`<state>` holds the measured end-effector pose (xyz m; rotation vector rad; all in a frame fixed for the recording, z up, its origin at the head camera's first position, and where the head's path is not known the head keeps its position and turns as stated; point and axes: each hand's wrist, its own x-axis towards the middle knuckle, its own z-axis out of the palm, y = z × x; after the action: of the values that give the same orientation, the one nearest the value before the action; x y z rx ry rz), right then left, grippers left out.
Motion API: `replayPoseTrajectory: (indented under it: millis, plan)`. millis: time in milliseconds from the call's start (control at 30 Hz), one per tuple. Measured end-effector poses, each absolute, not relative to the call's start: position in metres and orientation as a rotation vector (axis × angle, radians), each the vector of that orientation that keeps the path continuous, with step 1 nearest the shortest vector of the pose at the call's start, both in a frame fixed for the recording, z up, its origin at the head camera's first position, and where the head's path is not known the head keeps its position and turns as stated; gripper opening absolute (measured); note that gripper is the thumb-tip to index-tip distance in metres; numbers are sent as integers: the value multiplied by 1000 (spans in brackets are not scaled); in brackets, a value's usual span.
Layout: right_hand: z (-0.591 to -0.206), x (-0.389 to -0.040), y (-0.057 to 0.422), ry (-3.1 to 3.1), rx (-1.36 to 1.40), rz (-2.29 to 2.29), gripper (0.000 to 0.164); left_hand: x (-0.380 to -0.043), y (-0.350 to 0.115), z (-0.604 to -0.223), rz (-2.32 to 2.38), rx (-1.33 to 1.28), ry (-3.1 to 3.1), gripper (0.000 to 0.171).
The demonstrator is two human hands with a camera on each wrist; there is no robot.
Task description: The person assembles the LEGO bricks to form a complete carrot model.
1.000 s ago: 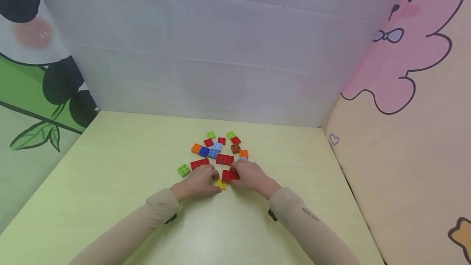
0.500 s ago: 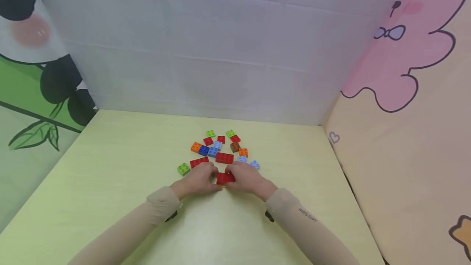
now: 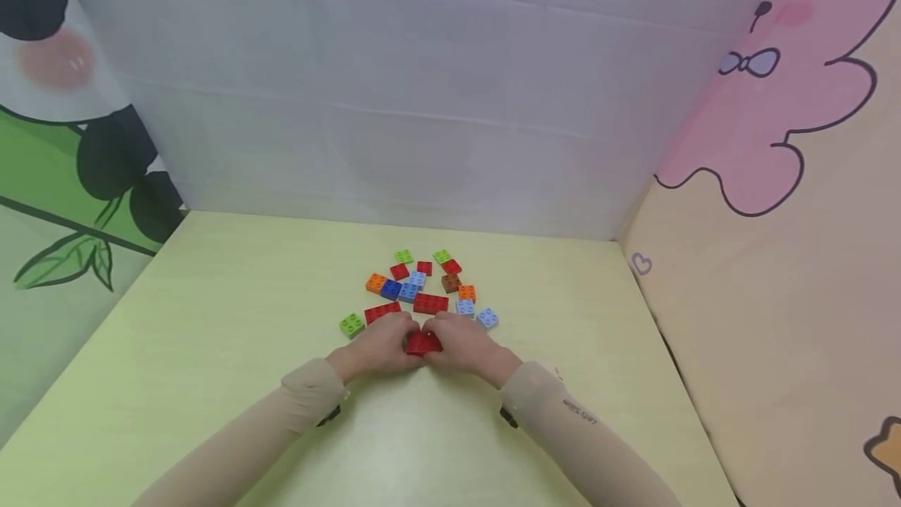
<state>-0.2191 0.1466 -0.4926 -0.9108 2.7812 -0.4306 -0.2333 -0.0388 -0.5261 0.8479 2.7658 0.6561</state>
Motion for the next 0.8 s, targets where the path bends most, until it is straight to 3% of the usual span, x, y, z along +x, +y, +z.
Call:
replayPoseTrajectory:
  millis: [800]
  plan:
    - [-497,-219,143,2787,-851,-446,37,-233,-39,-527,652,922,2783,30]
